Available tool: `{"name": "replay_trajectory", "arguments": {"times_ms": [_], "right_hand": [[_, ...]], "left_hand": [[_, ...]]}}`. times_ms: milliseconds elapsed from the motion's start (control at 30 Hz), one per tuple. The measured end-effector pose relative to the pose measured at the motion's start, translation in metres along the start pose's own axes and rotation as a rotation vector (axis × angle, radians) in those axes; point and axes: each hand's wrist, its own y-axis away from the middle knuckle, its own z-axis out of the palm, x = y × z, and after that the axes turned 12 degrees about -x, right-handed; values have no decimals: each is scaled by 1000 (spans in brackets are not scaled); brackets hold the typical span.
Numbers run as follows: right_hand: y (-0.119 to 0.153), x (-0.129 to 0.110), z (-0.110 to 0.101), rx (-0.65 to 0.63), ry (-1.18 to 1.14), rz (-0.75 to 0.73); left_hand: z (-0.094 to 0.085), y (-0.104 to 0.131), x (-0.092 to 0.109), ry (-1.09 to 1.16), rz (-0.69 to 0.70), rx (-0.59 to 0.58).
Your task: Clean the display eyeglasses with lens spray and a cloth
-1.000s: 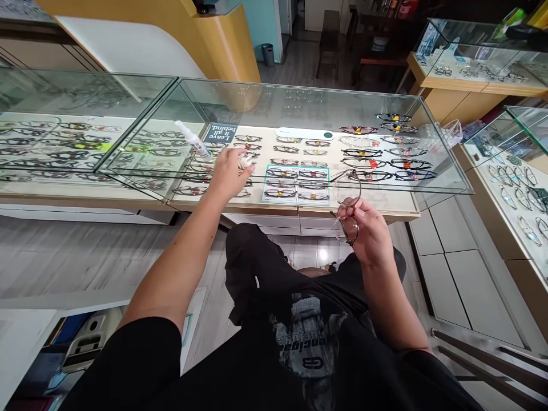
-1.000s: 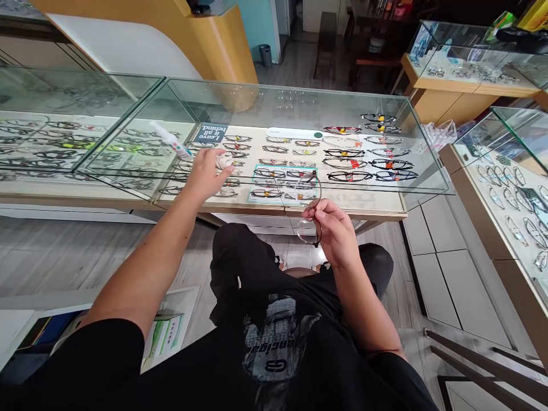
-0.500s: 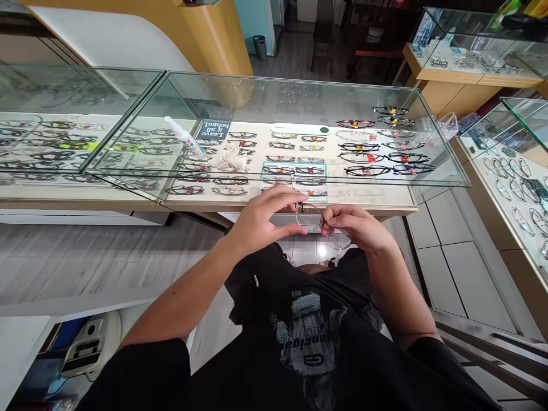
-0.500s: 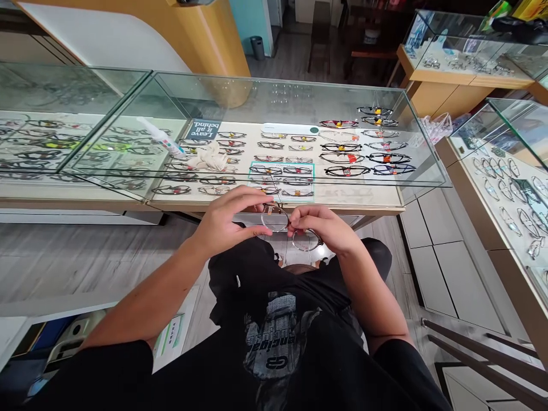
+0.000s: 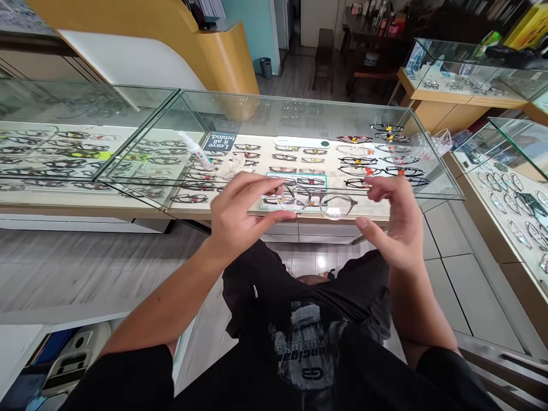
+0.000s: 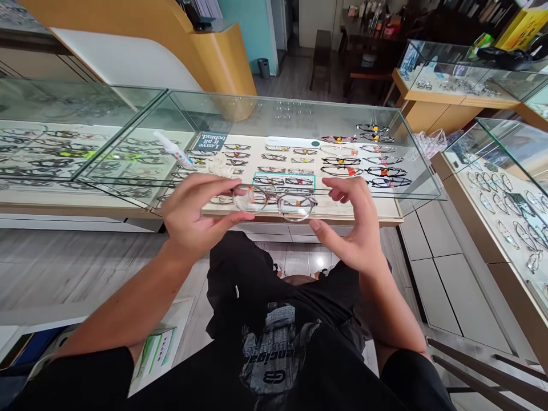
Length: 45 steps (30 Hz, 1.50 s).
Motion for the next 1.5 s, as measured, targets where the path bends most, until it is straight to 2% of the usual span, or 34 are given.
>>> {"name": "replay_trajectory", "arguments": {"times_ms": [133,300,433,567,700,900,967,1067,1200,1333,1400,1500], "right_hand": [[-40,-32,-16,50,387,-292],[-94,-83,-40,183,650,-605],[-116,-117,-60,265,735,-673],[-123,-141,-75,353,783,-697],[-125,-154,-86,432,829,-745],[-116,-160,-90,501,855,-696],[-113,-162,-90,513,832,-680],[-114,-165,-91,500,816,-721],[-120,-167,-93,491,816,-783],[-122,-167,-93,514,868,-787],[-121,-167,-94,519,892,-757],[-119,-167,-94,519,892,-771]], "left_hand": [[-35,-52,2,-113,190,180],[-77,-120,17,-147,377,308],[-104,-161,26,-235,470,412],[-124,-188,39,-178,468,432],[-133,-203,53,-155,421,448],[-136,-212,70,-239,397,453],[-136,-212,75,-281,509,481],[-135,-213,82,-323,768,556],[-137,-219,77,-323,801,566],[-146,-229,57,-415,962,495],[-148,-230,52,-377,907,481],[-143,-222,59,-261,682,513]]}}
